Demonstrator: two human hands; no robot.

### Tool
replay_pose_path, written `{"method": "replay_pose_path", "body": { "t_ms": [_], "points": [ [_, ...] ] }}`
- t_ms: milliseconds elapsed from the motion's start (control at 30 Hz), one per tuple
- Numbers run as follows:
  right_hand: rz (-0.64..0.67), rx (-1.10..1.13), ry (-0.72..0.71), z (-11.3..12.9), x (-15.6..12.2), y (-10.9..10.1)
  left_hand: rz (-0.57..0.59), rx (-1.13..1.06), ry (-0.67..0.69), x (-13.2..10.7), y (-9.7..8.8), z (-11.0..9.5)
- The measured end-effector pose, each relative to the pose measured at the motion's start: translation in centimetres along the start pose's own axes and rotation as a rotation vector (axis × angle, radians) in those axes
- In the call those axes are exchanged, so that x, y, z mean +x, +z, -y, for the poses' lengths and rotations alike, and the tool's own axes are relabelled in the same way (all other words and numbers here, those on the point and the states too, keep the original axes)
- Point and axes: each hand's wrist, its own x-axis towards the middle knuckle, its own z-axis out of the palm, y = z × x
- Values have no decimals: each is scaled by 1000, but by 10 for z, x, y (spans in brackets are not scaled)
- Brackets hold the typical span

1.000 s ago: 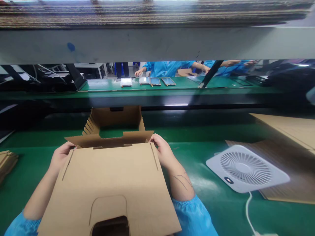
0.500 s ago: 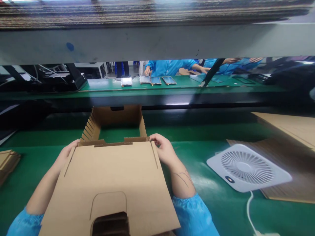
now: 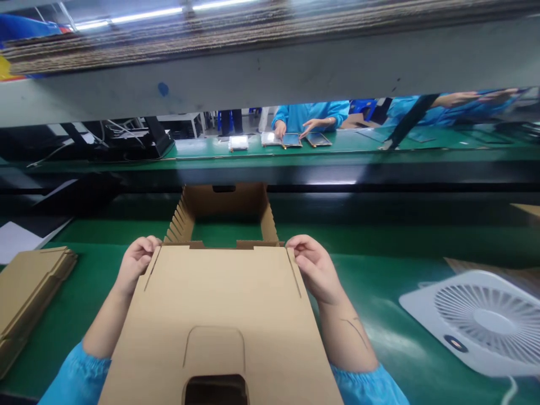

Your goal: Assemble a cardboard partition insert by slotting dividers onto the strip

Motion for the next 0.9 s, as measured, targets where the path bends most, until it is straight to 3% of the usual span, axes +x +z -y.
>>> {"method": "replay_pose_path", "body": {
  "t_ms": [233, 400, 667, 767, 900],
  "points": [
    [-243, -131, -101, -11, 3, 4, -181, 123, 95, 0, 8, 7],
    [-226, -183, -136, -12, 2, 7, -186, 149, 156, -2, 7, 1],
    [-228, -161, -106, -8, 0, 15, -278, 172, 10, 1, 10, 11],
    [-234, -175, -102, -6, -1, 14, -229, 135, 95, -2, 7, 9],
    [-235, -161, -98, -7, -1, 12, -134, 139, 310, -9, -3, 6]
  ]
}}
